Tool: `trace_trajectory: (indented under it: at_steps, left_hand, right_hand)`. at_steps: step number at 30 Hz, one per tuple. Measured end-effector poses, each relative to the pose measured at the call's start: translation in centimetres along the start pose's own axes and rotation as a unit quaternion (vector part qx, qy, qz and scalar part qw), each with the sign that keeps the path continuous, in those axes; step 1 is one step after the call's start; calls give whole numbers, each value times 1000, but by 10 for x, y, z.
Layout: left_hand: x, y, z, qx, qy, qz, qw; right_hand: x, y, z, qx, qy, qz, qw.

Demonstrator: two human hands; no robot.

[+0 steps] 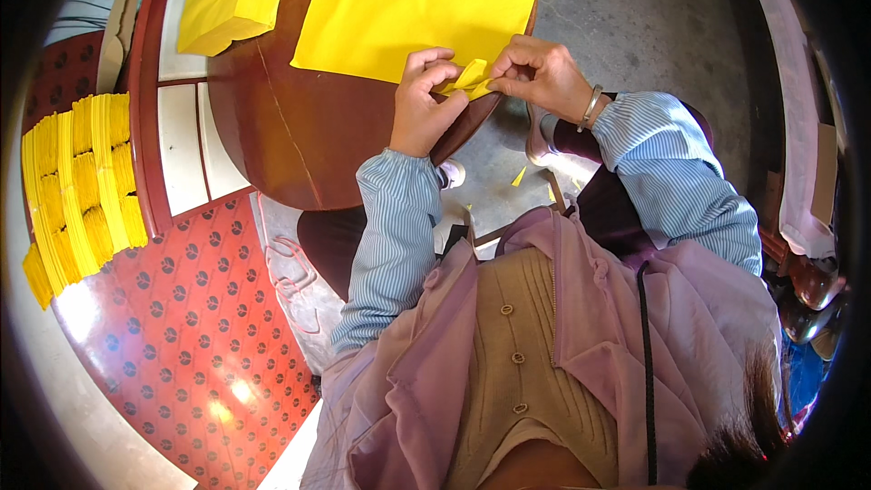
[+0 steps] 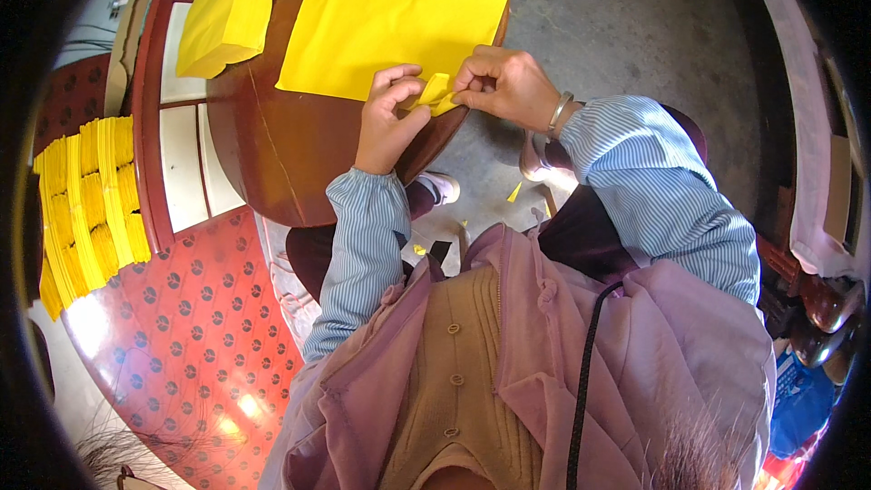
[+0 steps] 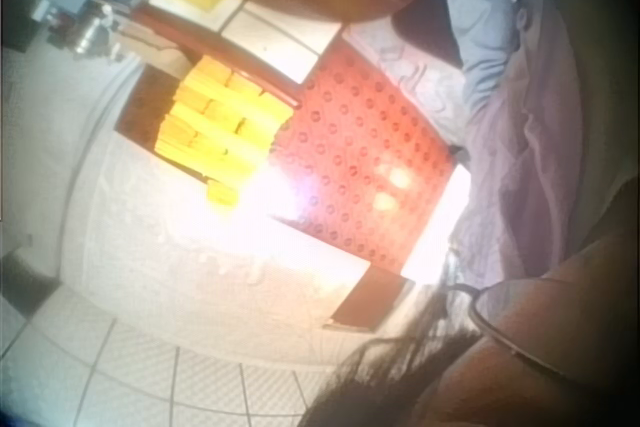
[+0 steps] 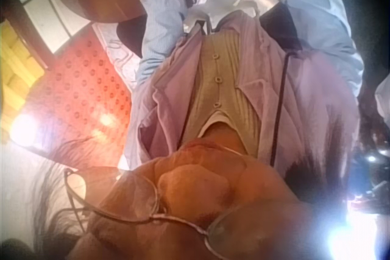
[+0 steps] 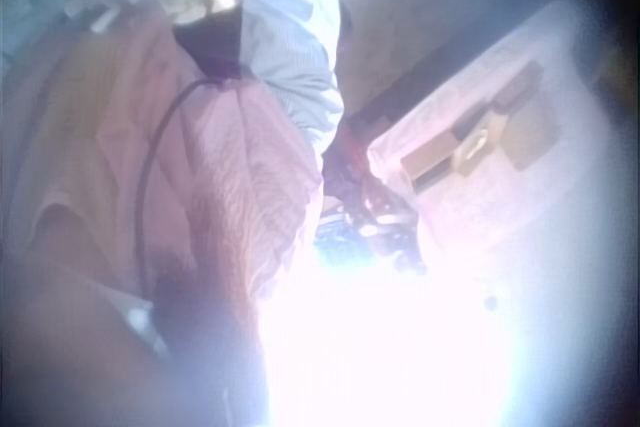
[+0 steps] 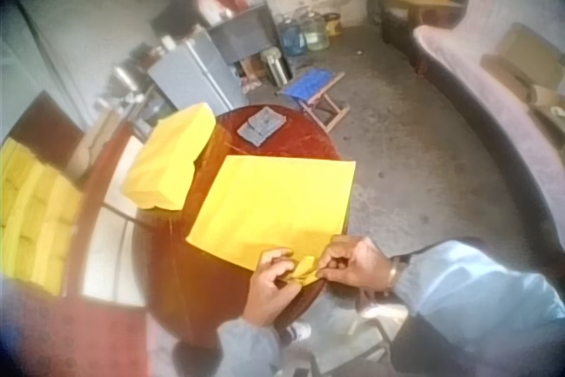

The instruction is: The person folds yellow paper sheets by hand on a round wooden table, repeatedly folding and unfolding them to create creases. The person stacks the folded sheets and continues the folding process with additional sheets.

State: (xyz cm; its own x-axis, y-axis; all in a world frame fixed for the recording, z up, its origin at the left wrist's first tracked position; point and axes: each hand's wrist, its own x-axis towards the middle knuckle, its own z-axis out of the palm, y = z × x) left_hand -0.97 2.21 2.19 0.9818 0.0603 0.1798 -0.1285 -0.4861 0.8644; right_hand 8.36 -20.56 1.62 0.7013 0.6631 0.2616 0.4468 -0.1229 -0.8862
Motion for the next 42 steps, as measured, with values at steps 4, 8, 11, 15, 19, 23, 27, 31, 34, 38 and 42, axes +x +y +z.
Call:
trace_trajectory:
  at_steps: [4,8,11,15,19,23,27,31,34,38,42]
  left_hand:
    - [1,2,0,8,-2,-9,1000]
    - [0,4,6,19,22,-18,999]
    - [-1,5,12,31,46,-28,998]
    - [1,4,15,51,72,4,996]
    - [2,4,14,48,73,-7,996]
    - [1,4,12,35,59,-34,997]
    - [0,2,12,8,46,-47,998]
    - [0,-2,10,-16,49,-18,998]
    - [0,-2,7,-28,38,8,999]
    - [-2,1,8,28,37,13,999]
    - [-1,3,14,18,58,-38,997]
  right_hand:
    - [0,-1,0,5,0,3,1000]
    - [0,-1,0,8,0,-3,1000]
    - [-2,-1,0,5,-8,20,1000]
    - [-5,-1,-2,-24,-20,11,999]
    - [-7,0,-3,-68,-13,-39,997]
    - [-7,4,-1,-58,9,-89,994]
    - [-6,9,1,1,3,-22,1000]
    - [-4,10,3,16,-2,3,1000]
    - [-4,8,4,19,2,13,1000]
    - [-4,1,2,17,-3,26,1000]
    - [-4,-4,-1,-15,-11,32,999]
